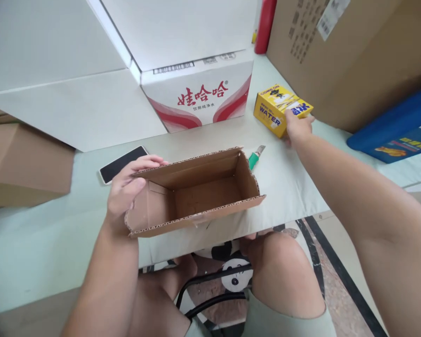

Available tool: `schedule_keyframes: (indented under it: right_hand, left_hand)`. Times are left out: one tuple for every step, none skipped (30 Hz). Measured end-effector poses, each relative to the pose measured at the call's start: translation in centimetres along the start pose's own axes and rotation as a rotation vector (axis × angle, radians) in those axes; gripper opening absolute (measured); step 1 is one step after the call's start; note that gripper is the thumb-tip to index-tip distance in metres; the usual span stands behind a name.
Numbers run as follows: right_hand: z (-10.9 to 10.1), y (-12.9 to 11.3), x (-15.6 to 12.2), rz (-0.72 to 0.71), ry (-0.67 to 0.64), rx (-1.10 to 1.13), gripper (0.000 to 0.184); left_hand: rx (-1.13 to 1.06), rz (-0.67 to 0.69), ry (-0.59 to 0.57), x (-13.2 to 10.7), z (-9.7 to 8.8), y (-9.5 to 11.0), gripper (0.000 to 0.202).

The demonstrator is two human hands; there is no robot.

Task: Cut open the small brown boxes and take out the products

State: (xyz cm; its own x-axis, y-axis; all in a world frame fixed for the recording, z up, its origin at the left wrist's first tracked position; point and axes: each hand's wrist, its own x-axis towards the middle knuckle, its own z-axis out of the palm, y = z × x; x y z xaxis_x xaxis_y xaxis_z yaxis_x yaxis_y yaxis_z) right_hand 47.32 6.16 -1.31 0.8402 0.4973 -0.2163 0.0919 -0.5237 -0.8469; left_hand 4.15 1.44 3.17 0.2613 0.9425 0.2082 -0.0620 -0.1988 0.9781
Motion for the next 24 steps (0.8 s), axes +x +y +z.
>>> schedule_keyframes:
  right_hand:
    - [0.3, -0.4, 0.0, 0.008, -0.002, 0.009, 0.072]
    - [0.5, -0.8, 0.0, 0.031, 0.002, 0.035, 0.077]
    - [0.8, -1.2, -0.1, 0.059, 0.008, 0.065, 0.082]
    - [1.2, -1.7, -0.1, 0.076, 0.006, 0.088, 0.086]
    - [1.5, -2.1, -0.2, 0.091, 0.008, 0.109, 0.089]
    - [1.9, -2.5, -0.3, 0.104, 0.009, 0.127, 0.090]
    - [2.3, -2.9, -0.3, 0.114, 0.011, 0.142, 0.090]
    - [2.7, -3.3, -0.3, 0.120, 0.012, 0.155, 0.087]
    - [3.1, -3.7, -0.2, 0.123, 0.010, 0.166, 0.083]
    - [3.6, -4.0, 0.0, 0.124, 0.011, 0.173, 0.080]
    - [4.1, -4.4, 0.2, 0.123, 0.012, 0.176, 0.076]
    - [4.7, -4.7, 0.5, 0.125, 0.013, 0.177, 0.072]
    - [5.2, -5.1, 0.8, 0.128, 0.016, 0.175, 0.069]
    - [5.8, -5.5, 1.2, 0.133, 0.021, 0.171, 0.067]
    - [6.4, -5.8, 1.6, 0.139, 0.027, 0.167, 0.065]
    - [7.1, -6.2, 2.0, 0.141, 0.035, 0.163, 0.064]
    - [7.7, -6.5, 2.5, 0.141, 0.044, 0.161, 0.062]
    - [8.4, -6.9, 2.9, 0.138, 0.051, 0.162, 0.061]
    - [9.0, -7.2, 3.3, 0.132, 0.054, 0.165, 0.059]
    - [9.6, -7.5, 3.7, 0.125, 0.053, 0.170, 0.056]
    - [10.1, -7.8, 4.1, 0.118, 0.048, 0.176, 0.054]
    - [10.6, -8.0, 4.5, 0.113, 0.042, 0.179, 0.051]
    - [11.1, -8.2, 4.9, 0.107, 0.034, 0.182, 0.050]
    - [11.5, -8.3, 5.3, 0.102, 0.025, 0.183, 0.050]
  left_hand:
    - [0.013, 0.021, 0.017, -0.1, 0.5, -0.1, 0.018]
    - [0.004, 0.028, 0.046, 0.0, 0.8, -0.3, 0.017]
    - [-0.017, 0.020, 0.080, 0.0, 1.1, -0.4, 0.018]
    - [-0.042, 0.008, 0.114, 0.1, 1.4, -0.5, 0.019]
    - [-0.061, -0.006, 0.139, 0.2, 1.5, -0.6, 0.020]
    - [-0.074, -0.023, 0.155, 0.2, 1.7, -0.6, 0.020]
    - [-0.080, -0.036, 0.168, 0.2, 1.8, -0.6, 0.021]
    - [-0.081, -0.042, 0.182, 0.1, 1.9, -0.5, 0.021]
    - [-0.076, -0.041, 0.196, -0.1, 2.0, -0.4, 0.022]
    - [-0.065, -0.033, 0.210, -0.2, 2.1, -0.4, 0.022]
    - [-0.050, -0.022, 0.222, -0.4, 2.1, -0.3, 0.022]
    - [-0.034, -0.012, 0.233, -0.5, 2.0, -0.3, 0.023]
    - [-0.023, -0.003, 0.230, -0.5, 1.9, -0.3, 0.024]
    - [-0.018, 0.007, 0.202, -0.5, 1.7, -0.3, 0.024]
    - [-0.019, 0.019, 0.152, -0.4, 1.5, -0.4, 0.024]
    - [-0.026, 0.033, 0.108, -0.3, 1.3, -0.5, 0.024]
    - [-0.037, 0.046, 0.078, -0.2, 1.2, -0.5, 0.024]
    - [-0.048, 0.056, 0.068, -0.1, 1.1, -0.6, 0.024]
    - [-0.056, 0.060, 0.082, 0.0, 1.1, -0.6, 0.024]
    - [-0.059, 0.057, 0.116, 0.0, 1.2, -0.7, 0.024]
    - [-0.057, 0.049, 0.146, 0.1, 1.3, -0.6, 0.023]
    - [-0.050, 0.043, 0.159, 0.1, 1.5, -0.6, 0.022]
    - [-0.040, 0.039, 0.154, 0.2, 1.6, -0.5, 0.021]
    - [-0.027, 0.036, 0.146, 0.3, 1.6, -0.5, 0.021]
